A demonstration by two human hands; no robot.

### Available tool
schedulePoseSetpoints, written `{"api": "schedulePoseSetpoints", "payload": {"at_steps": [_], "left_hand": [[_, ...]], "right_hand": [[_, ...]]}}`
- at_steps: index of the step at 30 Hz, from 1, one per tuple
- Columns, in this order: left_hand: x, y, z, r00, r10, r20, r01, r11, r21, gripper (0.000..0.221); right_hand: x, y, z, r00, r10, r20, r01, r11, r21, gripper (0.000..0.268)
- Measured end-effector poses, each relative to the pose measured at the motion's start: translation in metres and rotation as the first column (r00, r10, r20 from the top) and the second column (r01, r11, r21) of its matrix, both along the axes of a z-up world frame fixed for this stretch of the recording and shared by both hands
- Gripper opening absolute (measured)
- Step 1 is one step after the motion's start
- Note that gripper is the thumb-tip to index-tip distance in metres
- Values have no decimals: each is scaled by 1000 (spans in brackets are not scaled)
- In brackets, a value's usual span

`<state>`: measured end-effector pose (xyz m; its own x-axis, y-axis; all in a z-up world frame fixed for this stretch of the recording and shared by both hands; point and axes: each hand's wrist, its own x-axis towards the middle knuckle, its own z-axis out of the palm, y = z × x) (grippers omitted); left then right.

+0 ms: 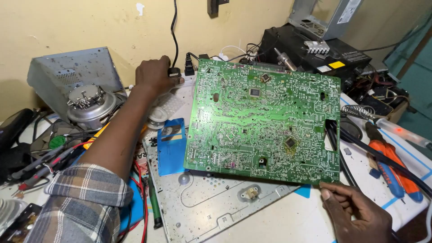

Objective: Testing a printed circuit board with a multimeter and performing soldering repairs.

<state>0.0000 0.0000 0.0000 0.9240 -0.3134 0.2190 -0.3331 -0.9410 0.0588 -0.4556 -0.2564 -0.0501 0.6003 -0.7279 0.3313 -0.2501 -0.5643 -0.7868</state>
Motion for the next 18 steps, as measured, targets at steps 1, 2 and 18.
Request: {"api": "schedulePoseSetpoints", "payload": {"at_steps": [1,2,18], "left_hand": [[1,0,-1,1000,1,0,-1,1000,0,60],[2,1,-2,1000,-3,3,3,1000,-6,62],[-152,43,88,932,-363,-7,242,636,-733,64]], "right_hand": [[0,0,-1,1000,1,0,-1,1000,0,19],[0,0,-1,1000,10,13,-11,1000,3,19],[1,29,20,998,-34,-47,32,999,-33,20]]}}
